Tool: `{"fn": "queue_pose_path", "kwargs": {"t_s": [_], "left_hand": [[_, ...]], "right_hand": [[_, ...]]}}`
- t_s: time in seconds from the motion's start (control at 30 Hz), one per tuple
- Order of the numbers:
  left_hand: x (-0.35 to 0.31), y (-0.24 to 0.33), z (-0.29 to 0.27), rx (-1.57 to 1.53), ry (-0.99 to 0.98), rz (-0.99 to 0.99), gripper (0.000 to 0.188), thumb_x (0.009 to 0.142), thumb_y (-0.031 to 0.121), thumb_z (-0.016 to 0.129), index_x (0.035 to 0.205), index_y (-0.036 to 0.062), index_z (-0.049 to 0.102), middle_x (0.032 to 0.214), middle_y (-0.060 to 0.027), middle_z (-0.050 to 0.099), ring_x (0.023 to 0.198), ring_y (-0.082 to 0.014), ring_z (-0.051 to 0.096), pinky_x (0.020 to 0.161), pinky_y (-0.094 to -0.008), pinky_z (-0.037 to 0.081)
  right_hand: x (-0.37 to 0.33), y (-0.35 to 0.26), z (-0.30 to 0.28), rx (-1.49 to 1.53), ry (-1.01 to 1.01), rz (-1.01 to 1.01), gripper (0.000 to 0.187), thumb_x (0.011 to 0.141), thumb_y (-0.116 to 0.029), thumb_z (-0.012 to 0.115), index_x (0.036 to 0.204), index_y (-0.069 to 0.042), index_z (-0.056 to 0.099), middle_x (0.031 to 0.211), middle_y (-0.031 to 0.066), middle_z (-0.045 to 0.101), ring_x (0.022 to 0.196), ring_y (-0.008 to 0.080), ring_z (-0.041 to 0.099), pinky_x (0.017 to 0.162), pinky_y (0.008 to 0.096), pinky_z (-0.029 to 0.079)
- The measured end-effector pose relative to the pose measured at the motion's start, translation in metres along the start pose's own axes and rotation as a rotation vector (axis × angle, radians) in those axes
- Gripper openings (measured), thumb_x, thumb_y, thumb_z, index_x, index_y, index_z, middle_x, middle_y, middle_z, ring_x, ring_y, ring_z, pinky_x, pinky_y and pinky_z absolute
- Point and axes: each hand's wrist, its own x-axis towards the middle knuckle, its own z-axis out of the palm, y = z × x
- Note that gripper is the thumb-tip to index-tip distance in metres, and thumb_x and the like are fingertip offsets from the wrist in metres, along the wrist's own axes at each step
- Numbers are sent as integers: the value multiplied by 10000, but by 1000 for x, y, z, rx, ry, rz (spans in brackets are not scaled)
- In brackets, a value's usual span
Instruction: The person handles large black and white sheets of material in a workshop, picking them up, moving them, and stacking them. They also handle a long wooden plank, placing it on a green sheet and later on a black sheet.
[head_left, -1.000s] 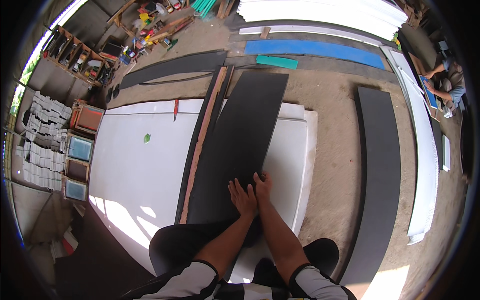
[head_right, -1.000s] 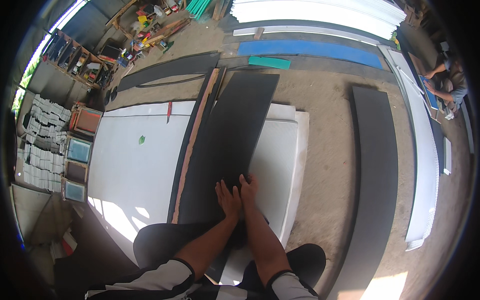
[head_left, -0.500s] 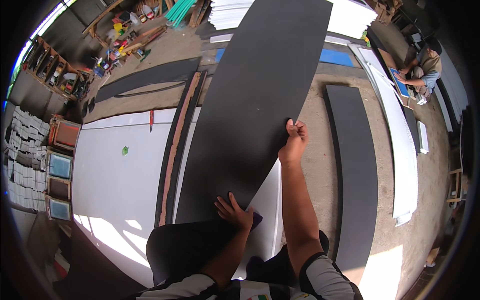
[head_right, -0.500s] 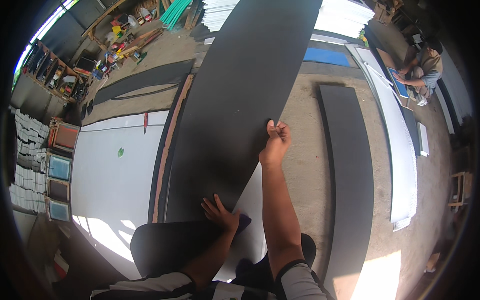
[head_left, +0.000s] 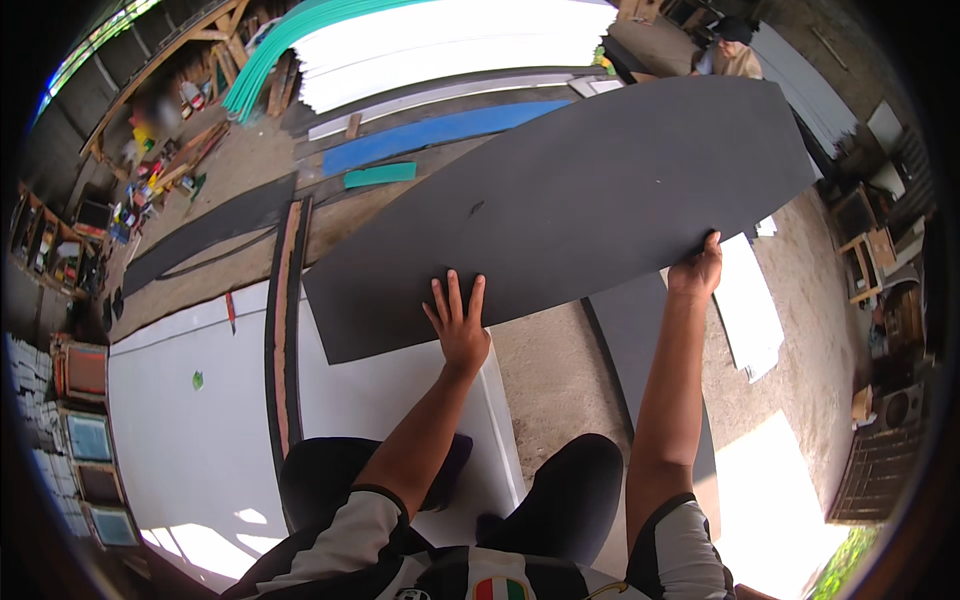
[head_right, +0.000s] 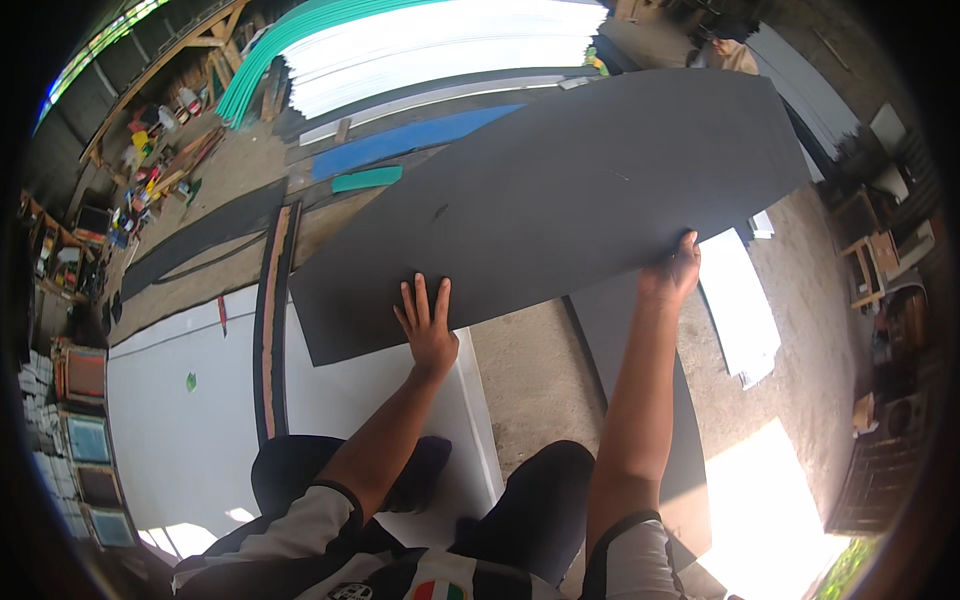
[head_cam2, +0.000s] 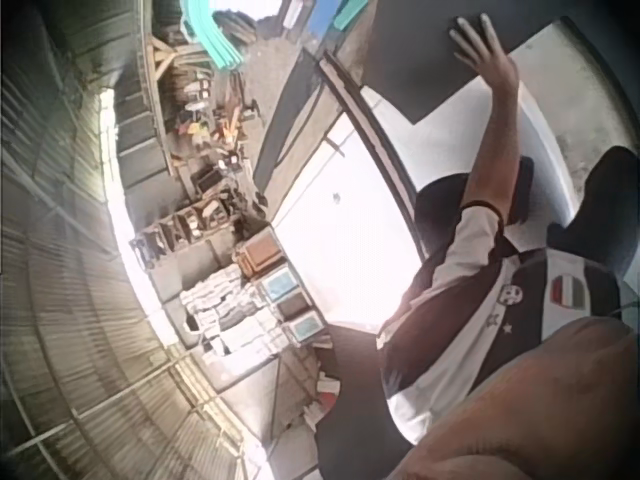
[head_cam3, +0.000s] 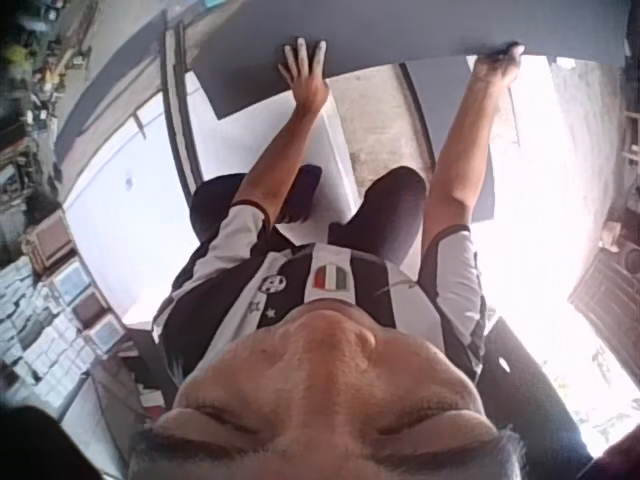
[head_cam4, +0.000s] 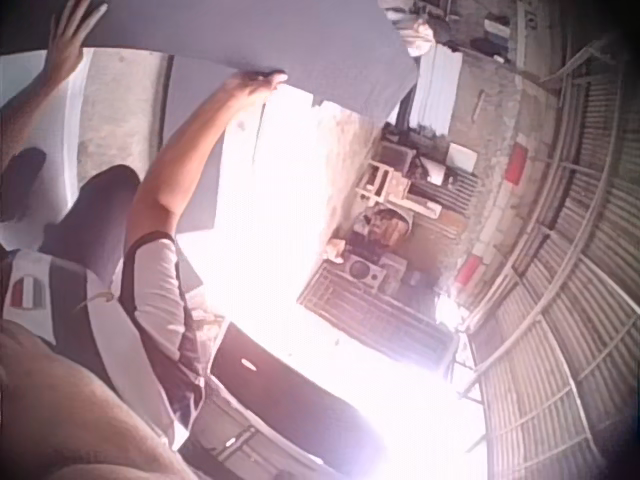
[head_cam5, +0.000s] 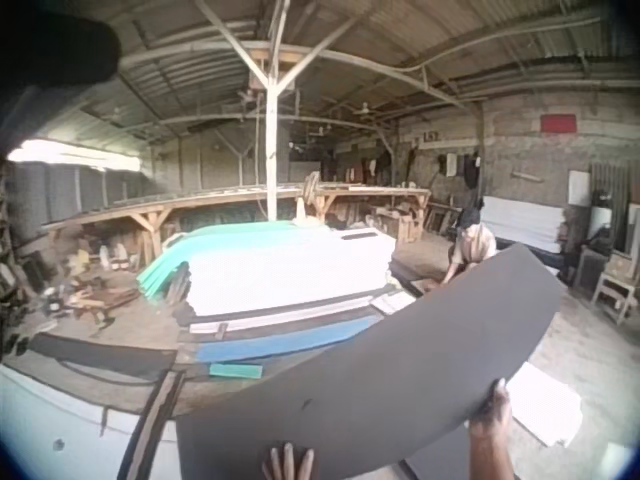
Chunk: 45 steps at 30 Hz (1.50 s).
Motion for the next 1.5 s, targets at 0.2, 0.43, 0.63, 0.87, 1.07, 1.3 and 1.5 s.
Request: {"fn": "queue_pose_path", "kwargs": {"t_s": [0.2,0.43,0.63,0.87,1.07,1.3,1.5], "left_hand": [[82,56,6,-109,-36,391,979,743,-197,586,1556,329,439,1692,-108,238,1530,-452,237,1129,-763,269],[171,184,48,-127,-31,850,995,808,-180,561,1566,439,378,1660,-55,322,1512,-393,311,1179,-705,271],[170,304,101,-130,-111,1094,709,962,-4,528,1562,355,406,1585,-24,452,1462,-304,427,1161,-611,373],[95,381,172,346,-654,1185,575,986,56,541,1503,301,489,1446,-66,603,1281,-319,604,1099,-606,426],[91,378,188,267,-598,1231,568,970,46,554,1476,301,519,1380,-61,652,1193,-284,657,1091,-581,439],[71,346,198,138,-363,1325,645,999,69,521,1553,378,406,1520,-74,531,1364,-361,523,1128,-614,388],[7,267,242,133,-408,1303,720,970,52,533,1547,459,391,1544,-52,499,1442,-340,433,1132,-688,309]], "right_hand": [[18,-100,-92,54,78,-233,254,1073,-174,535,1260,-2,522,1264,120,576,1174,282,595,1014,431,549],[6,-198,-208,52,236,-492,356,1039,-137,604,1336,-11,454,1284,120,570,1176,269,607,1006,406,555],[-29,-246,-310,-114,566,-579,353,976,-132,703,1258,-59,503,1208,108,613,1103,278,653,931,409,588],[-68,-230,-457,-346,855,-337,561,893,-12,736,1333,42,392,1121,214,609,839,295,712,693,372,664],[-89,-203,-474,-290,842,-420,392,904,-19,729,1061,42,375,1025,220,588,878,284,697,744,412,673],[-113,-173,-489,-274,864,-441,337,920,-32,715,1044,5,404,1000,173,605,808,247,680,740,407,661],[-156,-83,-550,-296,1011,-314,323,918,-17,703,1087,-73,433,960,103,620,741,212,675,672,384,633]]}}
